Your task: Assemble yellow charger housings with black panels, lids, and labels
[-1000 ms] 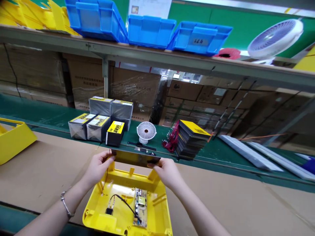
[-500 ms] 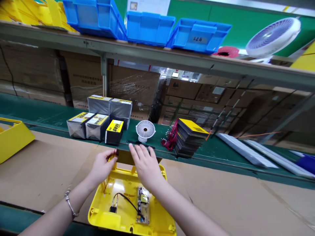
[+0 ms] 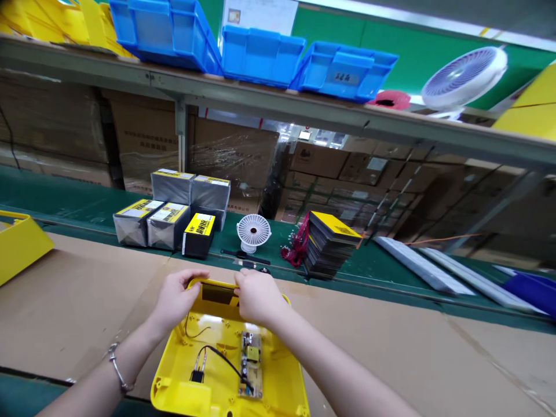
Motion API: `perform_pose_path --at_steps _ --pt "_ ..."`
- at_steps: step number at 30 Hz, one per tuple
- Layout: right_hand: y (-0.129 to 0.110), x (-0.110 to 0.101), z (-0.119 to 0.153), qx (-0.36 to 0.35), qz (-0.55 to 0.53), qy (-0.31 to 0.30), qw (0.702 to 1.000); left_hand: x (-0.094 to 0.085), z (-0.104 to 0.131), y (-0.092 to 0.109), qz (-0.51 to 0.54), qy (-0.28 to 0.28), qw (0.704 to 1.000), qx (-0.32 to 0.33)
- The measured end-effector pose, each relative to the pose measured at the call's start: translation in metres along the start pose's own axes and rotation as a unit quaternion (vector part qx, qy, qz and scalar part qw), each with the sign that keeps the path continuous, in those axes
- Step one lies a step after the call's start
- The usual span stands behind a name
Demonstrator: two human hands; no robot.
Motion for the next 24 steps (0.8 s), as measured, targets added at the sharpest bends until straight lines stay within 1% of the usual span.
perform_pose_path --at_steps 3,5,6,8,10,11,12,13,14,16,18,19,20,21,23,24 --pt "-0.001 -0.008 0.005 -0.009 -0.009 0.02 1.0 -0.002 -0.002 0.012 0.042 -0.009 0.999 -0.018" --pt "-0.002 -0.019 0.01 -0.021 -0.013 0.035 0.999 -0.006 -0.007 0.025 0.067 -0.018 0.997 -0.033" --pt "-0.003 -0.027 0.012 -0.029 -0.004 0.057 0.998 -0.008 -0.01 0.032 0.076 -0.021 0.996 -0.038" --pt "-0.009 -0.045 0.021 -0.06 0.033 0.136 0.988 -0.015 -0.016 0.046 0.081 -0.027 0.995 -0.044" --pt "-0.02 -0.062 0.034 -0.106 0.077 0.239 0.962 -0.019 -0.019 0.054 0.07 -0.046 0.994 -0.067" --pt "-0.026 -0.067 0.042 -0.13 0.089 0.28 0.947 -0.021 -0.02 0.056 0.061 -0.061 0.993 -0.086" --pt "-0.031 -0.07 0.05 -0.153 0.089 0.305 0.936 -0.021 -0.019 0.055 0.052 -0.078 0.99 -0.107" --pt "-0.036 -0.07 0.057 -0.174 0.081 0.315 0.929 -0.021 -0.017 0.053 0.041 -0.095 0.987 -0.126" --pt "-0.041 -0.068 0.064 -0.191 0.068 0.311 0.928 -0.02 -0.015 0.05 0.029 -0.107 0.984 -0.14" --pt "-0.045 -0.059 0.073 -0.213 0.022 0.272 0.938 -0.017 -0.011 0.043 -0.003 -0.115 0.982 -0.15" --pt "-0.04 -0.048 0.077 -0.21 -0.063 0.222 0.95 -0.012 -0.009 0.036 -0.039 -0.117 0.981 -0.152" --pt "-0.035 -0.043 0.077 -0.192 -0.117 0.201 0.953 -0.009 -0.009 0.033 -0.055 -0.117 0.98 -0.151" --pt "-0.026 -0.039 0.075 -0.161 -0.169 0.18 0.956 -0.007 -0.009 0.032 -0.069 -0.118 0.979 -0.15" --pt "-0.016 -0.034 0.072 -0.116 -0.214 0.157 0.957 -0.004 -0.009 0.031 -0.08 -0.119 0.979 -0.148" --pt "0.007 -0.023 0.063 0.005 -0.272 0.094 0.958 0.002 -0.011 0.031 -0.101 -0.12 0.978 -0.138" --pt "0.018 -0.016 0.059 0.065 -0.29 0.05 0.954 0.005 -0.012 0.031 -0.11 -0.122 0.977 -0.132"
Point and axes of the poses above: each hand's wrist, its own z-axis away from the middle knuckle, its own x-axis out of the palm, y = z × x, the point moved 3 cm from there along -z, towards the middle knuckle, and after that the axes turned 13 degrees about z, right-handed, at the moved point
